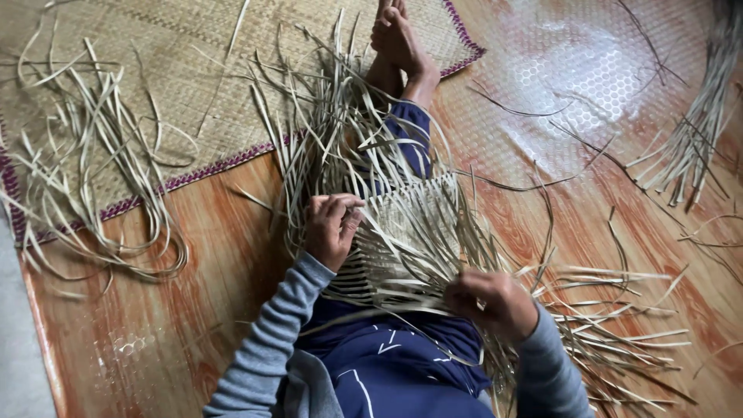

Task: Weaving dried plant fibers into a mat while sitting on the floor

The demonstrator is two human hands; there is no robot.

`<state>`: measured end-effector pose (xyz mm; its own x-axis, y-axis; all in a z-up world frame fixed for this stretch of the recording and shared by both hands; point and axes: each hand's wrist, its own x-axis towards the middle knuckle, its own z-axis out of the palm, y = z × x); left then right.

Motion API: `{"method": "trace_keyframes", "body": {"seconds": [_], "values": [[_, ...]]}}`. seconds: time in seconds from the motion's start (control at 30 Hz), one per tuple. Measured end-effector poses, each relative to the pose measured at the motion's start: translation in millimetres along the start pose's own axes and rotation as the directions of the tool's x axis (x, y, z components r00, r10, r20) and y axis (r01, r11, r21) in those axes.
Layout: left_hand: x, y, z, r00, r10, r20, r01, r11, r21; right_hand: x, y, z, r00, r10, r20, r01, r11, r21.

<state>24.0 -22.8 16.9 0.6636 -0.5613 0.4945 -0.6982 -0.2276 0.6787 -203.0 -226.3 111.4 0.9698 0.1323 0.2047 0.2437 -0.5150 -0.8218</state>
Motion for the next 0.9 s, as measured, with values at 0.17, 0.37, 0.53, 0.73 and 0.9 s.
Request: {"method": "trace_keyframes", "body": {"seconds": [0.17,0.37,0.53,0.73,0.9], "values": [[-3.6,-17.6,13.3,0.943,-0.032,0.332,0.189,0.871,-0.453,19.5,73.1,-28.4,0.992,0.035,-0.124,-0.041,0.998,-0.05],[2.6,-30.7,4.2,0.694,-0.156,0.703,0.615,0.636,-0.467,63.6,139.3,-47.1,0.979,0.178,-0.094,-0.182,0.983,-0.036],[40.1,-66.8,-93.7,0.768,-0.301,0.566,0.481,0.854,-0.198,81.0,181.6,-58.3,0.95,0.281,-0.139,-0.304,0.934,-0.186],[53.1,-99.6,-218.8,0.78,-0.538,0.32,0.442,0.835,0.327,92.3,207.8,-47.4,0.962,0.239,-0.13,-0.26,0.947,-0.189],[55.0,-114.5,-119.1,0.988,-0.022,-0.154,0.129,0.671,0.73,114.3,206.5,-27.9,0.974,0.205,-0.092,-0.219,0.958,-0.184]]}}
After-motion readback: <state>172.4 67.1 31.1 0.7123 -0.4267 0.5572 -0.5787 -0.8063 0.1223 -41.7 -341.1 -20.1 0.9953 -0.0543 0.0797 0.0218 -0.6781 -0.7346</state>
